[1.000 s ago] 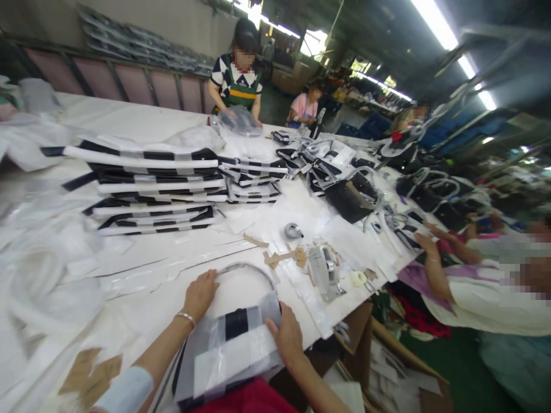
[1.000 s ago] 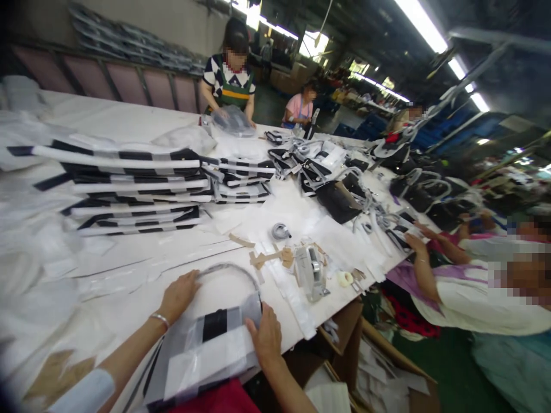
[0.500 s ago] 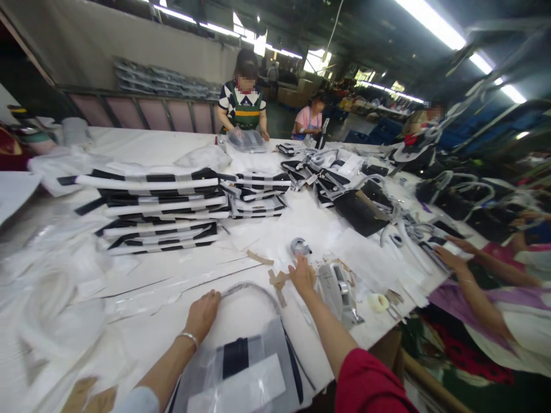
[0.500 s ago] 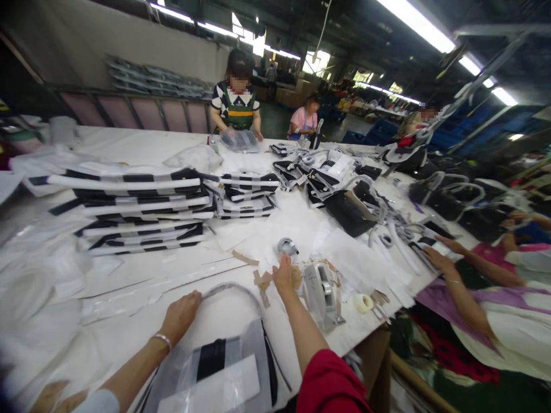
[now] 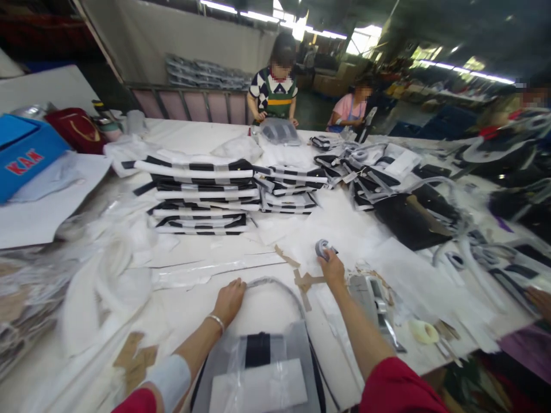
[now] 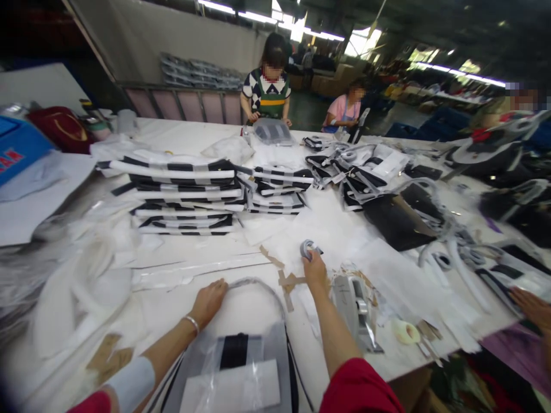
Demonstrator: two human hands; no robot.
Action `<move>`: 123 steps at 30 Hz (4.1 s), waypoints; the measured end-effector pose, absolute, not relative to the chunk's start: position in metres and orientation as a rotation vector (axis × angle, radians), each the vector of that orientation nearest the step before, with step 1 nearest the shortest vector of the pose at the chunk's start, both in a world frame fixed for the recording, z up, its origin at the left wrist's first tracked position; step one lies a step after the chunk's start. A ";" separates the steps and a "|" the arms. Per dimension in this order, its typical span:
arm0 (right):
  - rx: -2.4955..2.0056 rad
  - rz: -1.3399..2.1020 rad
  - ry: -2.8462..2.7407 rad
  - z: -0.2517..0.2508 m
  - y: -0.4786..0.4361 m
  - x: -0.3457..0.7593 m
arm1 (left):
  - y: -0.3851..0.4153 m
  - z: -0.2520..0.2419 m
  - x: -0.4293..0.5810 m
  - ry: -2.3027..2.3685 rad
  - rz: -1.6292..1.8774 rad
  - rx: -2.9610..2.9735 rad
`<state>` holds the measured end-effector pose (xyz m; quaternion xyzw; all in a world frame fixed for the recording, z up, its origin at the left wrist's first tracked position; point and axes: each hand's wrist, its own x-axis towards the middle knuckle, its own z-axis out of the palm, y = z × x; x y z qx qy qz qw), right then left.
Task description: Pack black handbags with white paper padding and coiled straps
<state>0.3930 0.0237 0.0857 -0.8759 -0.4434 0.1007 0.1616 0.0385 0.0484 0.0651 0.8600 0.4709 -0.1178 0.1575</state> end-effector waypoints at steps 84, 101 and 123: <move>-2.265 1.510 -0.429 0.095 -0.035 0.143 | 0.035 0.082 0.032 1.335 -0.038 2.344; -2.000 1.565 -0.385 0.091 -0.024 0.113 | 0.037 0.084 0.013 1.273 0.014 2.236; -2.198 1.210 -0.469 0.056 -0.035 0.117 | 0.081 0.051 0.029 1.207 -0.151 1.932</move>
